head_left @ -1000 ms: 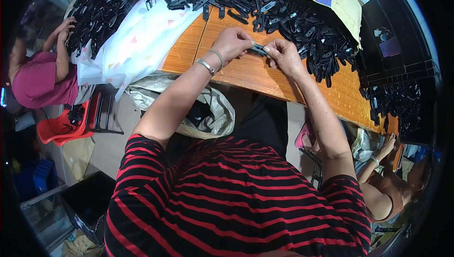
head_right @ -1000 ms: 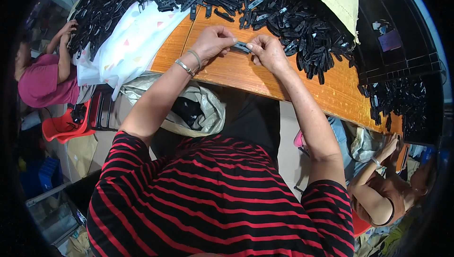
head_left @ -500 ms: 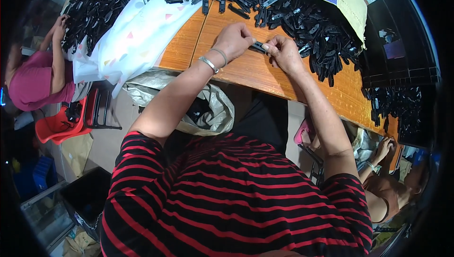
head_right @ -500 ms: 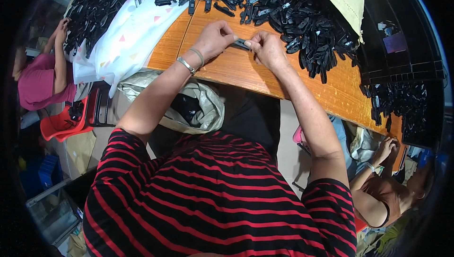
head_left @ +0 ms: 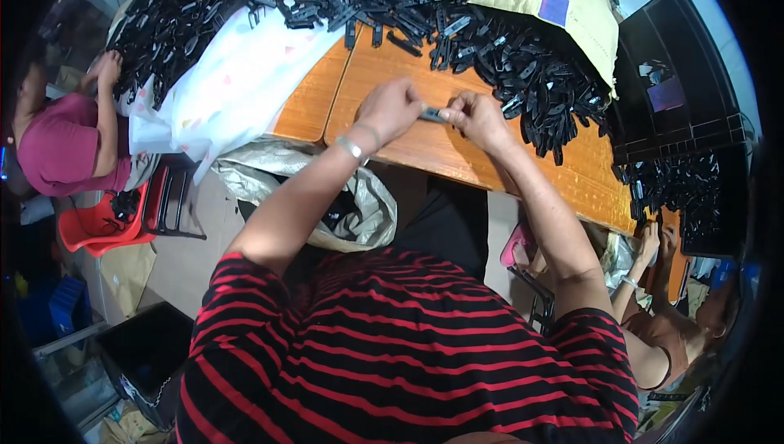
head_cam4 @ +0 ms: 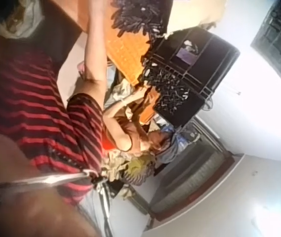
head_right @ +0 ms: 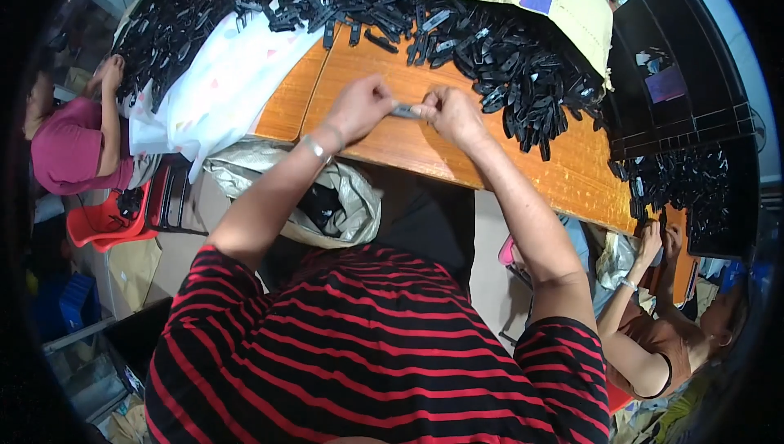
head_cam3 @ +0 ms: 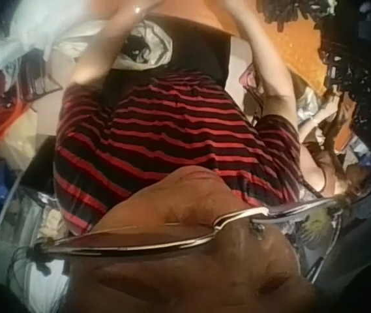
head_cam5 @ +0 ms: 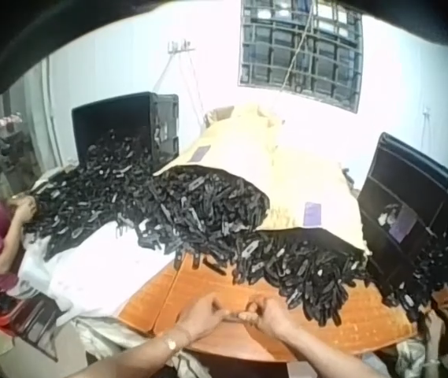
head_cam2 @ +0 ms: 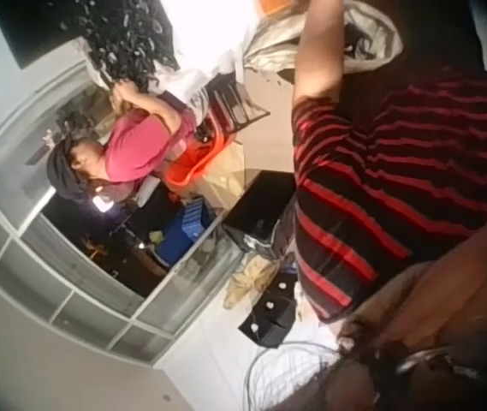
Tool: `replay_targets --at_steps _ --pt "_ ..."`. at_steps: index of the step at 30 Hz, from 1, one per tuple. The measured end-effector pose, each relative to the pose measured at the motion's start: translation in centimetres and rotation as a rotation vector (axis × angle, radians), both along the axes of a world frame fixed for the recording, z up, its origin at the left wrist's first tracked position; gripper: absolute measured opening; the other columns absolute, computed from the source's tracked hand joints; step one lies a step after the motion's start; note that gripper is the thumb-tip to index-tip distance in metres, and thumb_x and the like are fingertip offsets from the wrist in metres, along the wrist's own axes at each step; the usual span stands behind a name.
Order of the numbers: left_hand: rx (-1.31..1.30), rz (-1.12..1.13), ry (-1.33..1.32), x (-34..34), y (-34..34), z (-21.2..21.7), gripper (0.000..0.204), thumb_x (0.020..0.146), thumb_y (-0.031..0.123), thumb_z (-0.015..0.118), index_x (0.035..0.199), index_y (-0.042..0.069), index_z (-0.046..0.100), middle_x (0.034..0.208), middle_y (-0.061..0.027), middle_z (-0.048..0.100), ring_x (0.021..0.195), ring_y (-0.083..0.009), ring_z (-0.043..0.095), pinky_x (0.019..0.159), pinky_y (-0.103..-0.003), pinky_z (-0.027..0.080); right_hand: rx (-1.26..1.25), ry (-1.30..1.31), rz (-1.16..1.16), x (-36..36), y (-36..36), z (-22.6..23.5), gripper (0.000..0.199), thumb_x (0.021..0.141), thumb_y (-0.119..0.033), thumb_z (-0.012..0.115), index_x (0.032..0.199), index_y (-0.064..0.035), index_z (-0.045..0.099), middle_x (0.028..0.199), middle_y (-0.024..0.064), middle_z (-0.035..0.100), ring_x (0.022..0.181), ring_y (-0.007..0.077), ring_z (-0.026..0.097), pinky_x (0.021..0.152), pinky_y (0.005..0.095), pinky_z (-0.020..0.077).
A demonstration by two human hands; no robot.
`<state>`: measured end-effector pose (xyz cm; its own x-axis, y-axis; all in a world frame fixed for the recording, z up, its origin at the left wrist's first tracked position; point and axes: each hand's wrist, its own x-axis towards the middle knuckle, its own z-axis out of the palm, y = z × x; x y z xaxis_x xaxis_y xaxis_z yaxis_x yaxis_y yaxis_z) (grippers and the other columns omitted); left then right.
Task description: Assembling small black plastic components by hand at a workstation.
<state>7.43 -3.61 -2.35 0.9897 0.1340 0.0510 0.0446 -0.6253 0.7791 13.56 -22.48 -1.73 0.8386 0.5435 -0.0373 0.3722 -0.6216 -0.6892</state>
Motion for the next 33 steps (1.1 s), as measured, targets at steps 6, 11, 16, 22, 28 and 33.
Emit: replay_targets --at_steps 6,11,16,22,28,33 --pt "-0.061 -0.118 -0.106 -11.5 4.3 1.0 0.012 0.08 0.014 0.065 0.077 0.004 0.058 0.068 -0.0077 0.053 0.058 -0.0207 0.049 0.057 -0.032 0.042 0.006 0.035 -0.064 0.7 -1.3 2.9 0.021 0.084 -0.018 0.069 0.079 0.0002 0.059 0.062 0.0062 0.057 0.054 0.0121 0.056 0.05 0.0294 0.0427" --pt "0.262 -0.035 -0.279 -11.3 5.0 1.9 0.012 0.079 0.014 0.066 0.077 0.004 0.059 0.069 -0.009 0.053 0.061 -0.0253 0.051 0.058 -0.033 0.043 -0.2 -0.585 -0.05 4.6 -0.7 2.1 0.012 0.079 -0.011 0.066 0.087 -0.003 0.062 0.09 0.0156 0.057 0.076 0.0357 0.061 0.067 0.0428 0.0491" --pt "0.184 0.008 -0.339 -2.3 1.2 3.2 0.015 0.08 0.016 0.066 0.087 0.004 0.061 0.081 -0.011 0.06 0.075 -0.0287 0.061 0.065 -0.038 0.047 -0.301 -0.659 -0.004 5.4 0.8 1.5 0.016 0.078 -0.009 0.065 0.091 -0.0037 0.059 0.094 0.0152 0.056 0.076 0.037 0.061 0.065 0.0441 0.0506" --pt "0.377 0.071 -0.182 6.3 -1.0 1.0 0.019 0.081 0.02 0.065 0.092 0.005 0.063 0.091 -0.0119 0.064 0.084 -0.0304 0.063 0.072 -0.04 0.05 -0.204 -0.605 0.034 4.7 0.6 1.3 0.02 0.076 -0.008 0.068 0.09 -0.0039 0.056 0.09 0.0141 0.057 0.076 0.0369 0.061 0.064 0.0438 0.0503" --pt "0.411 0.132 -0.148 6.2 -0.5 0.6 0.017 0.08 0.021 0.063 0.087 0.005 0.066 0.089 -0.0131 0.066 0.083 -0.0314 0.064 0.073 -0.042 0.051 -0.12 -0.43 0.015 3.0 0.7 1.7 0.024 0.071 -0.008 0.073 0.084 -0.0023 0.053 0.087 0.0166 0.058 0.079 0.0378 0.06 0.067 0.0433 0.0486" --pt "0.318 0.152 -0.07 3.9 0.8 1.0 0.015 0.078 0.018 0.06 0.081 0.005 0.067 0.083 -0.0152 0.066 0.077 -0.0318 0.064 0.068 -0.042 0.051 0.005 -0.315 0.069 1.1 1.0 1.4 0.029 0.066 -0.004 0.078 0.078 -0.0016 0.051 0.08 0.0142 0.057 0.076 0.0345 0.059 0.065 0.0398 0.0464"
